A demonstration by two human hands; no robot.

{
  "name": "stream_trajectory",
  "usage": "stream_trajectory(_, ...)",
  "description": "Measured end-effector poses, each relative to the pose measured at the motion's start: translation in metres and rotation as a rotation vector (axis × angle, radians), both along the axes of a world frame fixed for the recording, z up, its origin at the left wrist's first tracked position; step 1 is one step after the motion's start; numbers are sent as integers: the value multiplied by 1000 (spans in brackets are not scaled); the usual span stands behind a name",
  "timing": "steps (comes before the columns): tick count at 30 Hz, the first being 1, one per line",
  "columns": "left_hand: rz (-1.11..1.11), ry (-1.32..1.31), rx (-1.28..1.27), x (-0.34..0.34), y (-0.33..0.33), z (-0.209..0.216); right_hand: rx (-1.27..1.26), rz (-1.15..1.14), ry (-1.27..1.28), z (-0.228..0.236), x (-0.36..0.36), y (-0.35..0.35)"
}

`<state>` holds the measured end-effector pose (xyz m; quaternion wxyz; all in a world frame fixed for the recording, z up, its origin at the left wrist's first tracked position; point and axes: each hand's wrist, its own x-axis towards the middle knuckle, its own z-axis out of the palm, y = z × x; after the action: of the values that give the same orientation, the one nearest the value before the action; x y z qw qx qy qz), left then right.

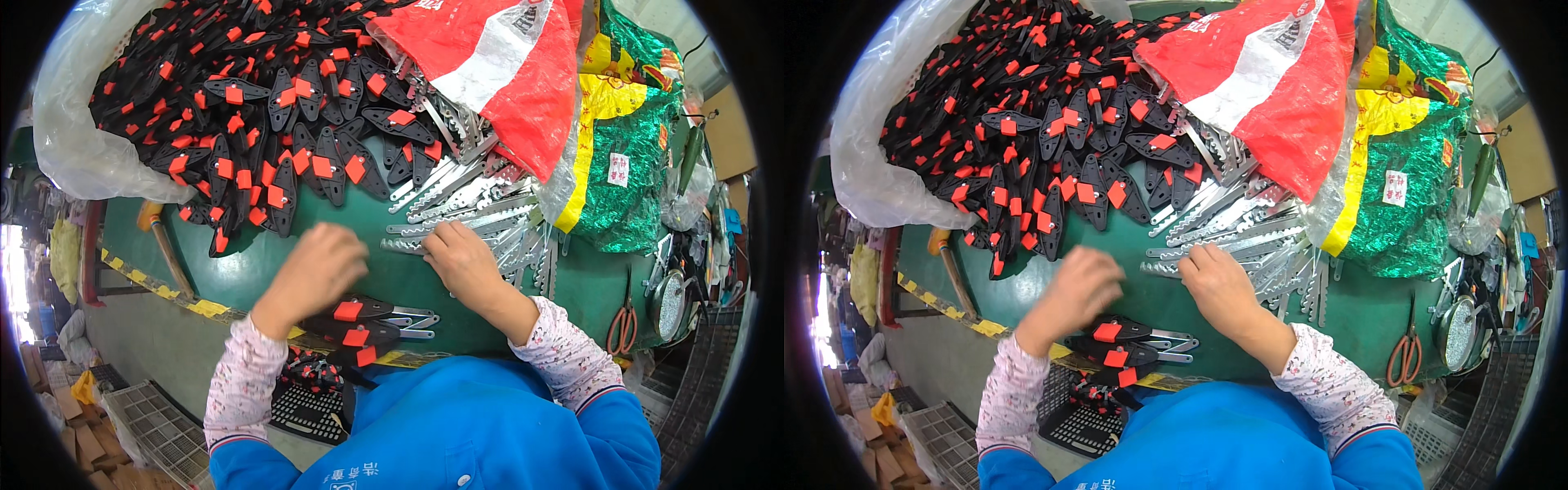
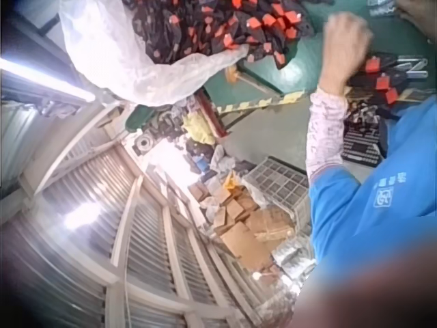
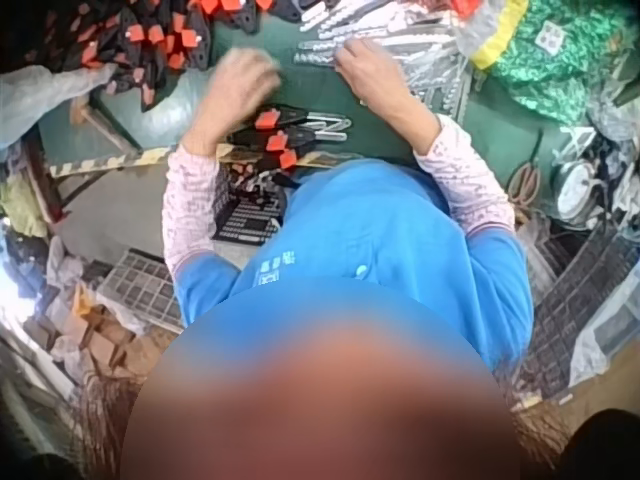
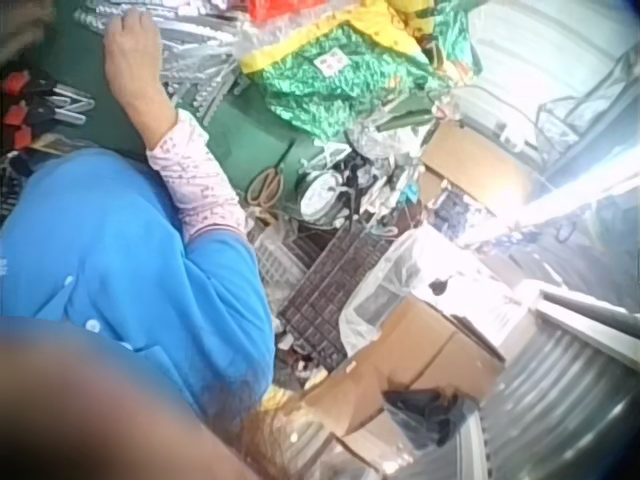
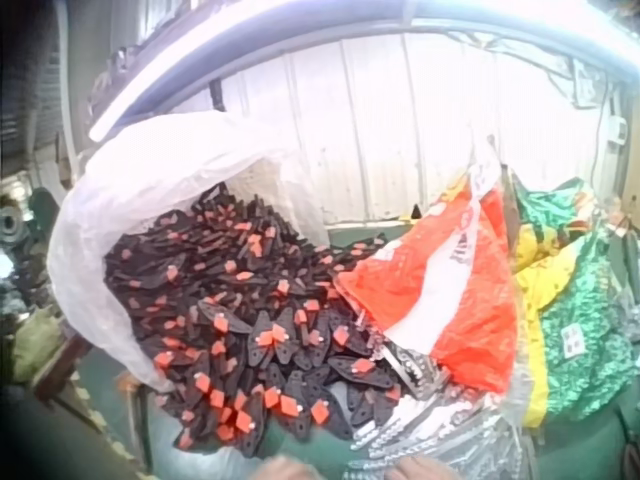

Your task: The person repeatedly picks black plastic clamp bodies with red inserts and metal serrated blades from piles on a green workbench, inserts each blade into a clamp, and places the assembled units into a black basket. The process continues with consistent hand motions and no visible change in method.

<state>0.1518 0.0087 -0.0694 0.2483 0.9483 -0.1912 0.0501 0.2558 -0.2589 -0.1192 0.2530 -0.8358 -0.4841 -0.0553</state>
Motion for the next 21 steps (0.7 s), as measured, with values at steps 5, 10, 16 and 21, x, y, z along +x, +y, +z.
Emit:
stream_trajectory(5, 204, -300, 623, 68, 36, -2, -3, 23, 76, 3, 1, 1)
stream_trajectory(10, 186, -155, 625, 72, 35, -8, 60, 58, 352, 9, 5, -14)
stream_trajectory(16, 135, -68, 284, 19, 7, 6, 260, -29, 654, 24, 6, -20)
stream_trajectory(21, 194, -13, 162, -4, -2, 8, 238, 18, 659, 22, 6, -17)
